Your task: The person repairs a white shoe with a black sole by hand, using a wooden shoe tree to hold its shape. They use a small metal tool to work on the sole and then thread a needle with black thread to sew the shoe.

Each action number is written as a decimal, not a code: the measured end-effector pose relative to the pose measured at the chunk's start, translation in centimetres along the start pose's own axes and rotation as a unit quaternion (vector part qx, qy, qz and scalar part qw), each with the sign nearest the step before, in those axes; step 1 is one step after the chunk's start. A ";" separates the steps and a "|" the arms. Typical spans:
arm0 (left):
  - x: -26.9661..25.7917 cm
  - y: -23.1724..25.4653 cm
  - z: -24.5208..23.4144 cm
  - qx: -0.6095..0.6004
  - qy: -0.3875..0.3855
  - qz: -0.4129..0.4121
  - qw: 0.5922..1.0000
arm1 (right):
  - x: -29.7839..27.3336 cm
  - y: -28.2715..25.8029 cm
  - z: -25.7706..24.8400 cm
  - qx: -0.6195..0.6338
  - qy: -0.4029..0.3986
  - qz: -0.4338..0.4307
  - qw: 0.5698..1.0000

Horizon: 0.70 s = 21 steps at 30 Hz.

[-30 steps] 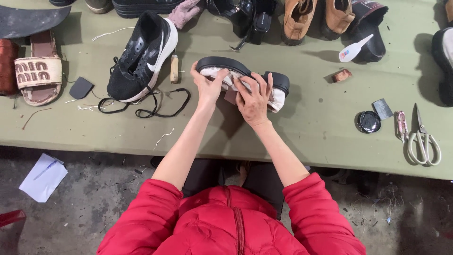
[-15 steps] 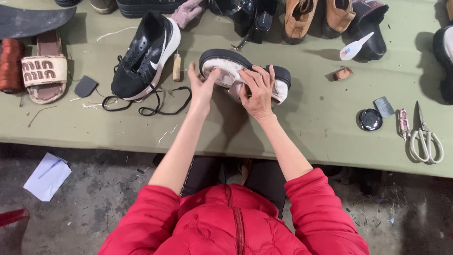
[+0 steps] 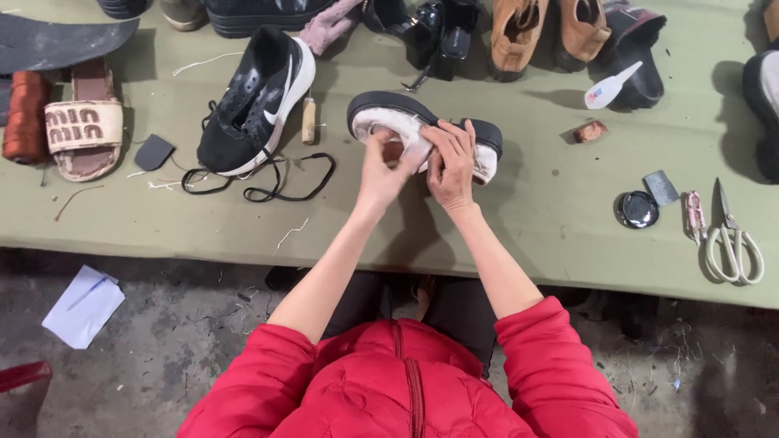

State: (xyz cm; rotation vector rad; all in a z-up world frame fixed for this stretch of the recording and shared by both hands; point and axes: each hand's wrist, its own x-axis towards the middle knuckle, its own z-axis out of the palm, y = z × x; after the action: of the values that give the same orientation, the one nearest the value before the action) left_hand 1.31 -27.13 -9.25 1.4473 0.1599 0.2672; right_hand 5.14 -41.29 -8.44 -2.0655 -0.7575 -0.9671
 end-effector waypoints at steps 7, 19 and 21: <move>-0.6 2.4 -0.1 0.159 -0.062 -0.087 0.981 | 0.8 -0.3 -2.8 -0.023 -0.159 -0.010 0.987; -0.4 -1.6 2.2 0.362 0.011 0.108 0.926 | 1.6 1.4 -1.6 -0.166 -0.169 -0.054 0.970; 0.6 -2.4 2.5 0.416 0.034 0.122 0.901 | 2.5 1.3 -1.0 -0.192 -0.135 -0.053 0.971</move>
State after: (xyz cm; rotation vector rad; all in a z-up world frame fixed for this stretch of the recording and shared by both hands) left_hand 2.75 -29.64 -11.25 2.3195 0.1549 0.4909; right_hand 7.07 -42.36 -6.42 -2.5533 -0.8815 -0.9594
